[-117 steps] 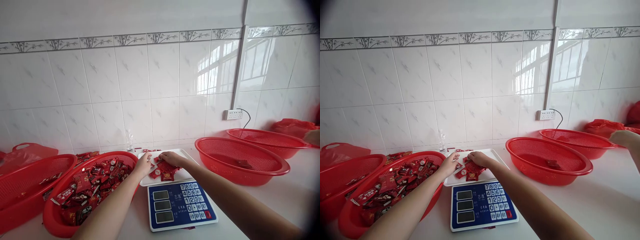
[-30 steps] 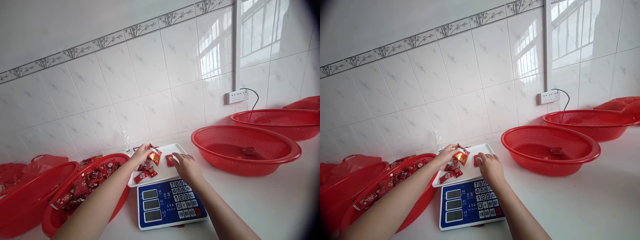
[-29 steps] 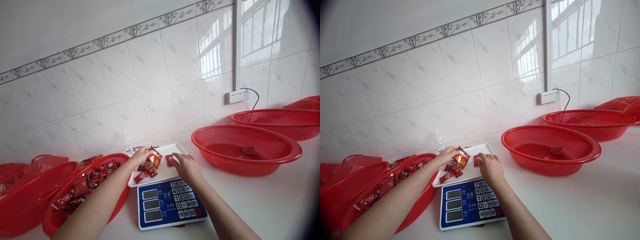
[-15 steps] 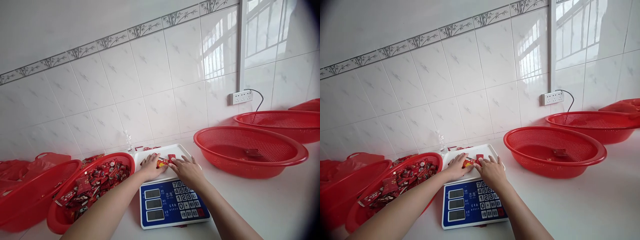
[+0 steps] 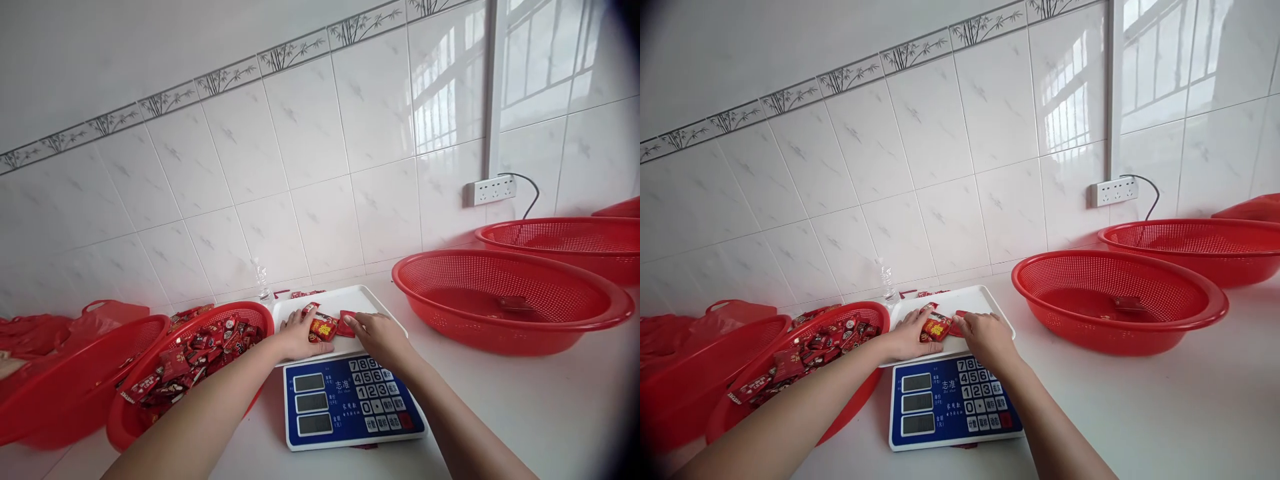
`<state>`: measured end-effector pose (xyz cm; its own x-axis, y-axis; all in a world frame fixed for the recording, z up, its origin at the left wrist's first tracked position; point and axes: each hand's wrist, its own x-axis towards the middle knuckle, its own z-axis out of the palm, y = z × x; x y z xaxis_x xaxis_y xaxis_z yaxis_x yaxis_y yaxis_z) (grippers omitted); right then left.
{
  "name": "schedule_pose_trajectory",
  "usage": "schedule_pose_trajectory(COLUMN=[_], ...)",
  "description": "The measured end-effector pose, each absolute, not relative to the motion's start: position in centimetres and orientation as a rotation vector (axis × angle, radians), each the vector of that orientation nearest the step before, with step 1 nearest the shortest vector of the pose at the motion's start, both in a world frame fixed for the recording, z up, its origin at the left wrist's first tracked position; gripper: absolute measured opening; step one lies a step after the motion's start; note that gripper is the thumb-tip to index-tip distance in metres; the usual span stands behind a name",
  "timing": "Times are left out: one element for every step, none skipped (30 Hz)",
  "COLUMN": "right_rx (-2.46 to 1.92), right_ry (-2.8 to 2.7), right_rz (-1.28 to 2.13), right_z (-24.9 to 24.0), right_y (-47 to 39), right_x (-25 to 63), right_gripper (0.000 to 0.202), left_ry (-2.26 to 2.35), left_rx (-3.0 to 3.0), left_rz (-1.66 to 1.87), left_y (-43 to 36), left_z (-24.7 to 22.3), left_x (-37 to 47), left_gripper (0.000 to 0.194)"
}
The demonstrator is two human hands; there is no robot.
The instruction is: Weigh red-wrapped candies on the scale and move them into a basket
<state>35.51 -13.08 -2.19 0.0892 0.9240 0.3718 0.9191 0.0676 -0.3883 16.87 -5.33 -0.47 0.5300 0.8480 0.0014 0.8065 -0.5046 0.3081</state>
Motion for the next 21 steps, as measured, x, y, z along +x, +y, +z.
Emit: schedule_pose_trajectory(right_rx=[-1.813, -1.797, -1.791, -1.795, -1.807, -1.817, -1.818, -1.812, -1.802, -1.791, -1.785, -1.785, -1.787, -1.788, -1.785, -1.78, -1.774, -1.768, -1.764, -1.762, -1.761], right_ry=[-1.802, -1.797, -1.793, -1.79, -1.788, -1.785, -1.782, -1.777, -1.771, -1.765, -1.759, -1.753, -1.75, -1.749, -1.747, -1.744, -1.741, -1.738, -1.735, -1.734, -1.734], right_rz=[0.024, 0.037, 0.048, 0.057, 0.065, 0.074, 0.084, 0.092, 0.1, 0.106, 0.109, 0.112, 0.119, 0.128, 0.136, 0.142, 0.147, 0.151, 0.151, 0.151, 0.153], right_z=[-2.3, -2.3, -2.4, -2.5, -2.6, -2.7, -2.7, -2.7, -2.7, -2.7, -2.6, -2.6, -2.6, -2.5, -2.5, -2.5, -2.4, -2.4, -2.4, -2.4, -2.4], right_y=[-13.0, -13.0, -12.9, -12.9, -12.8, -12.8, -12.8, -12.8, -12.9, -12.9, -12.9, -13.0, -13.0, -13.0, -13.1, -13.1, -13.1, -13.1, -13.1, -13.1, -13.1], right_x=[35.5, 35.4, 35.4, 35.4, 35.4, 35.4, 35.4, 35.4, 35.4, 35.4, 35.4, 35.4, 35.4, 35.4, 35.4, 35.4, 35.4, 35.4, 35.4, 35.4, 35.4], right_gripper=[0.052, 0.051, 0.05, 0.049, 0.049, 0.049, 0.048, 0.048, 0.047, 0.046, 0.044, 0.043, 0.043, 0.042, 0.042, 0.042, 0.041, 0.039, 0.038, 0.037, 0.036], left_ry=[1.397, 1.413, 1.431, 1.441, 1.443, 1.435, 1.416, 1.387, 1.359, 1.336, 1.318, 1.3, 1.282, 1.269, 1.259, 1.249, 1.243, 1.242, 1.242, 1.248, 1.263], left_rx=[2.514, 2.531, 2.555, 2.583, 2.61, 2.631, 2.644, 2.651, 2.651, 2.646, 2.643, 2.641, 2.638, 2.633, 2.623, 2.603, 2.574, 2.537, 2.497, 2.452, 2.4], left_rz=[0.199, 0.191, 0.204, 0.234, 0.27, 0.314, 0.36, 0.407, 0.456, 0.501, 0.543, 0.581, 0.615, 0.65, 0.686, 0.723, 0.762, 0.802, 0.844, 0.885, 0.923], left_y=[-5.5, -5.6, -5.6, -5.6, -5.5, -5.4, -5.3, -5.2, -5.2, -5.1, -5.1, -5.0, -5.0, -4.9, -4.8, -4.6, -4.5, -4.3, -4.2, -4.0, -3.9], left_z=[-0.7, -0.9, -1.0, -1.2, -1.4, -1.5, -1.7, -1.8, -1.9, -2.0, -2.1, -2.1, -2.0, -2.0, -1.8, -1.6, -1.4, -1.1, -0.7, -0.4, 0.0], left_x=[17.0, 17.1, 17.2, 17.3, 17.4, 17.5, 17.5, 17.6, 17.6, 17.6, 17.6, 17.7, 17.7, 17.7, 17.7, 17.7, 17.6, 17.6, 17.6, 17.6, 17.5], left_gripper=[0.099, 0.097, 0.094, 0.091, 0.088, 0.086, 0.084, 0.08, 0.074, 0.066, 0.056, 0.045, 0.034, 0.025, 0.019, 0.016, 0.017, 0.018, 0.019, 0.019, 0.019])
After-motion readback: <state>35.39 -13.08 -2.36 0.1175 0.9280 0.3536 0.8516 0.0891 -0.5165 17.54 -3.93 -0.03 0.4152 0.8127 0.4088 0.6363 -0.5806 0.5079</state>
